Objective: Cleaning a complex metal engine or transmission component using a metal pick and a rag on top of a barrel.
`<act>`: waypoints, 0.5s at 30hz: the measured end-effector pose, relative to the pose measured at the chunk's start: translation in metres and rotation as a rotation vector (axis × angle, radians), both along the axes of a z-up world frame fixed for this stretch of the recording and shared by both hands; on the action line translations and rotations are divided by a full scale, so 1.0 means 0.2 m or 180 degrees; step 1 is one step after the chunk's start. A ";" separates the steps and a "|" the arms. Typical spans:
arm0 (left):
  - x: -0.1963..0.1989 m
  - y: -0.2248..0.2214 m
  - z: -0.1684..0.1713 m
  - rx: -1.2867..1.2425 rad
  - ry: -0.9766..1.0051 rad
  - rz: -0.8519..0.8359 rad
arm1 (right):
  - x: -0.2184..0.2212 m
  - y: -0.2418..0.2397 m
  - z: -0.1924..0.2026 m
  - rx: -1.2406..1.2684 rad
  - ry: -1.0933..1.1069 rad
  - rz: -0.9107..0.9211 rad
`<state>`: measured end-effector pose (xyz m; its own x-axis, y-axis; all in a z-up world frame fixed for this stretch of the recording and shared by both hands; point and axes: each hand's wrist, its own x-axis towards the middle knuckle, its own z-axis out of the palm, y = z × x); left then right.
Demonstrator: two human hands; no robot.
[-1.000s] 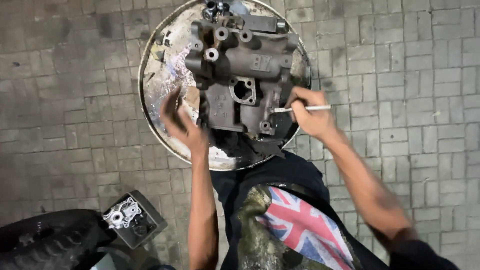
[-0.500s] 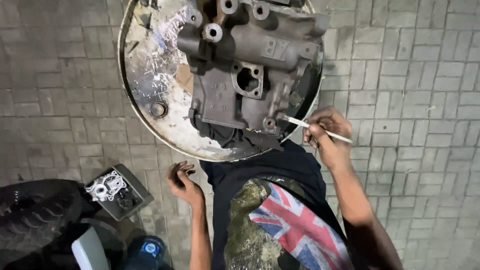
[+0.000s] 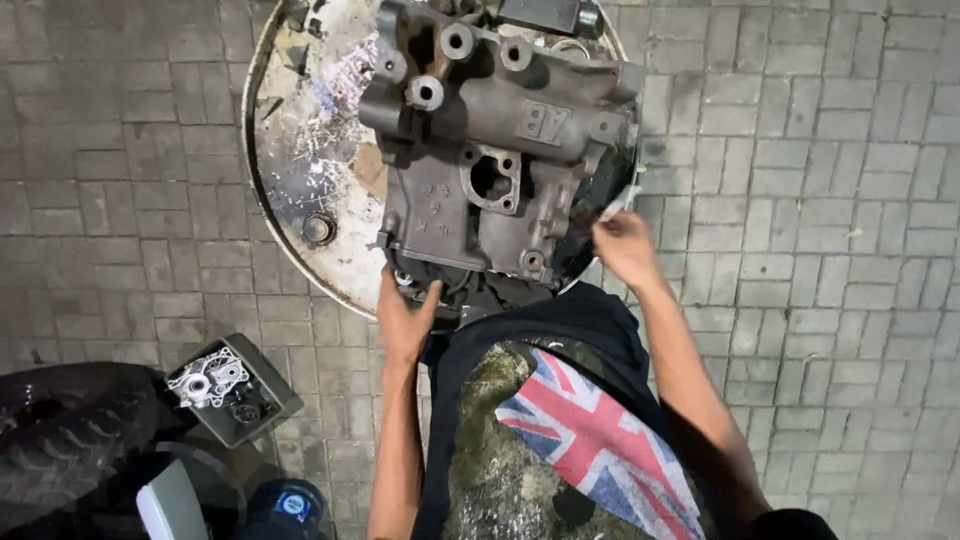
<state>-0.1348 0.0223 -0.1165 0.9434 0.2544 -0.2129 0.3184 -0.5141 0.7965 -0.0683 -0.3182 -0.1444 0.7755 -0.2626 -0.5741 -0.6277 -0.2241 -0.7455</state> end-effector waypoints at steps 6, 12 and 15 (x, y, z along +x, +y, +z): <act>-0.11 0.09 -0.27 -0.0568 0.0213 0.0932 | 0.04 0.05 -0.37 -0.0777 -0.0504 0.1484; -0.05 -0.02 0.09 -0.0694 0.0059 0.1057 | 0.01 0.16 0.07 -0.0706 -0.0111 0.1471; 0.00 -0.05 0.21 -0.0423 -0.0088 0.0706 | -0.01 0.20 0.22 -0.0455 -0.0043 0.1227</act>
<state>-0.1350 0.0127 -0.0754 0.8735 0.4273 -0.2333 0.3889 -0.3244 0.8623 -0.0704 -0.2785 -0.1001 0.8398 -0.0277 -0.5421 -0.4680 -0.5428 -0.6974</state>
